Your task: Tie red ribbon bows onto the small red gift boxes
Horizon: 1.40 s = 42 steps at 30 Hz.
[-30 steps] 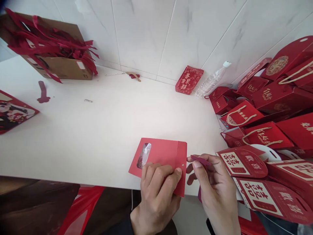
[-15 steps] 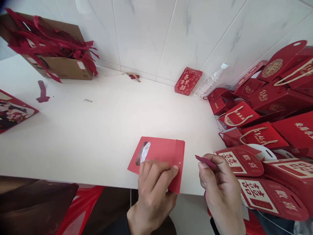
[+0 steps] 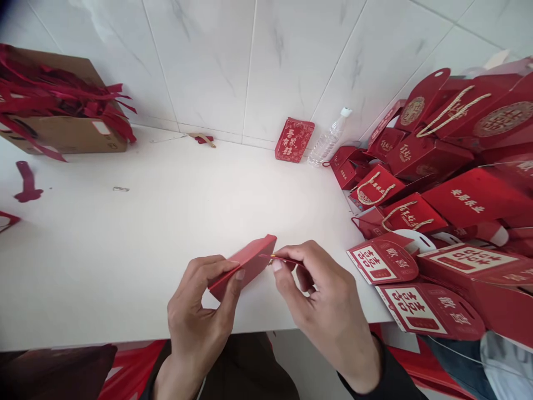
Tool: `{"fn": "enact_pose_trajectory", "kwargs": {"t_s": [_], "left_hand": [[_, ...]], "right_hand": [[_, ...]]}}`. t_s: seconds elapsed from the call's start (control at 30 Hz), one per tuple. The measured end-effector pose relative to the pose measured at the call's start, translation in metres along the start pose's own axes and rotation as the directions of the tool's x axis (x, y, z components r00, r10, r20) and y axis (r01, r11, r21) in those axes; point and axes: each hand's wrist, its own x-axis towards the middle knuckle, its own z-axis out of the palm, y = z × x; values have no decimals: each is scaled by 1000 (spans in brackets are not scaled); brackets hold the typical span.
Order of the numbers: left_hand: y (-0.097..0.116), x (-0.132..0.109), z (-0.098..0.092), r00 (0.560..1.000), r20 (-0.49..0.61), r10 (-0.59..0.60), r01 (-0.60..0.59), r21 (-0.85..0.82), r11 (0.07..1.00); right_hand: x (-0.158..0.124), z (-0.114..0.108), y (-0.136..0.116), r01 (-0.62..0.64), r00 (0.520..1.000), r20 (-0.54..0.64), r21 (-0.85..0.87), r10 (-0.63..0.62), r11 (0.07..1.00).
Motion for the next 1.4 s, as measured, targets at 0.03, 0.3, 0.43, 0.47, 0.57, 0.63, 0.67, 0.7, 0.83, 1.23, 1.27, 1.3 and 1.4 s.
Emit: {"fn": "enact_pose_trajectory", "kwargs": {"t_s": [0.03,0.3,0.43,0.47,0.57,0.63,0.67,0.7,0.83,1.23,1.27,1.3,1.4], "left_hand": [[1,0,1,1000,-13,-13,13,12,1000],[9,-2,13,993,-120,-2,10,59,998],[7,-4,10,999,-40,35,-34,15,999],[7,-4,9,999,-9,48,-48,7,999],[5,-4,3,990,84,117,-116,-11,993],[5,-2,0,977,128,173,-171,-29,985],[5,-1,0,971,140,194,-190,-39,981],[4,0,-1,968,148,204,-200,-44,979],[3,2,-2,963,171,208,-203,-47,978],[-1,3,-4,964,169,205,-199,-56,978],[-1,3,-4,964,167,207,-200,-59,978],[-2,3,-4,964,164,208,-200,-62,978],[-2,2,-4,966,164,198,-189,-68,980]], "right_hand": [[0,2,-2,1,1000,16,6,-1,1000],[-6,20,-11,-88,996,3,48,87,995],[-5,18,-9,-46,997,-64,53,49,998],[-3,15,-8,-12,998,-57,27,13,1000],[8,1,-5,156,986,66,-61,-152,986],[16,-9,-3,258,951,200,-93,-236,962],[20,-13,-3,290,931,263,-106,-255,951],[24,-17,-3,314,911,318,-118,-264,942],[37,-27,-5,365,843,478,-170,-248,915],[44,-35,-9,472,782,556,-233,-282,850],[45,-35,-10,491,776,560,-247,-290,836],[45,-36,-10,510,771,561,-261,-301,820],[47,-36,-12,553,756,570,-293,-322,780]]}}
